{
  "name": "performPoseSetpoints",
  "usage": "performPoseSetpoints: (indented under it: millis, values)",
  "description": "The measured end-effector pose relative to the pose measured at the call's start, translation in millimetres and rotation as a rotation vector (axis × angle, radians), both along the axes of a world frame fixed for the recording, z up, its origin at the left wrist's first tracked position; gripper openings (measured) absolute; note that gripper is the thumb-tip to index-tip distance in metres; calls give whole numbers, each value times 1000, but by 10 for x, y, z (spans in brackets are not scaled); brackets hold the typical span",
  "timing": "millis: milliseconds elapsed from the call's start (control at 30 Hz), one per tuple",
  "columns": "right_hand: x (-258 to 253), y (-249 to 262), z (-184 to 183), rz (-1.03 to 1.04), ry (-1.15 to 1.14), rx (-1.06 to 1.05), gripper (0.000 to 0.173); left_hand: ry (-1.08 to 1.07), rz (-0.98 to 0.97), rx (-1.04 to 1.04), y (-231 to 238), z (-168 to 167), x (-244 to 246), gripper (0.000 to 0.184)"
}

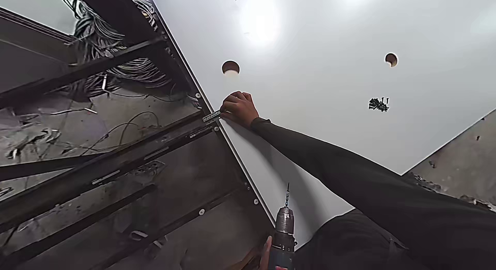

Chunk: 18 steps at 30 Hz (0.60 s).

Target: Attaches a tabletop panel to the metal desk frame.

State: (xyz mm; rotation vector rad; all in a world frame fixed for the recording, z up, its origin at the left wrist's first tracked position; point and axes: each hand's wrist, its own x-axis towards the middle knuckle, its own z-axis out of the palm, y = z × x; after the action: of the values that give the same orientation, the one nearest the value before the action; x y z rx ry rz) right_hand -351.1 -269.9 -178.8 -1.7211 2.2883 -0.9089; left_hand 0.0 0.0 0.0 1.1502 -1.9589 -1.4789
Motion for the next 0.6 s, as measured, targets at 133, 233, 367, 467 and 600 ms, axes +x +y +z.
performPoseSetpoints:
  millis: [133,233,367,467,600]
  values:
    - [-15,24,27,22,-3,12,15,-47,48,24,-23,58,-16,66]
    - [-45,23,-7,31,-10,-17,13,-29,93,25,-38,72,-28,65]
    - [-35,23,-35,15,-10,-44,11,77,166,-17,-109,26,-72,65]
    - [-30,18,-42,8,-12,-48,11,68,195,48,-261,14,-45,71]
    - [-28,14,-36,3,-7,-48,12,-46,249,108,-547,-50,166,76]
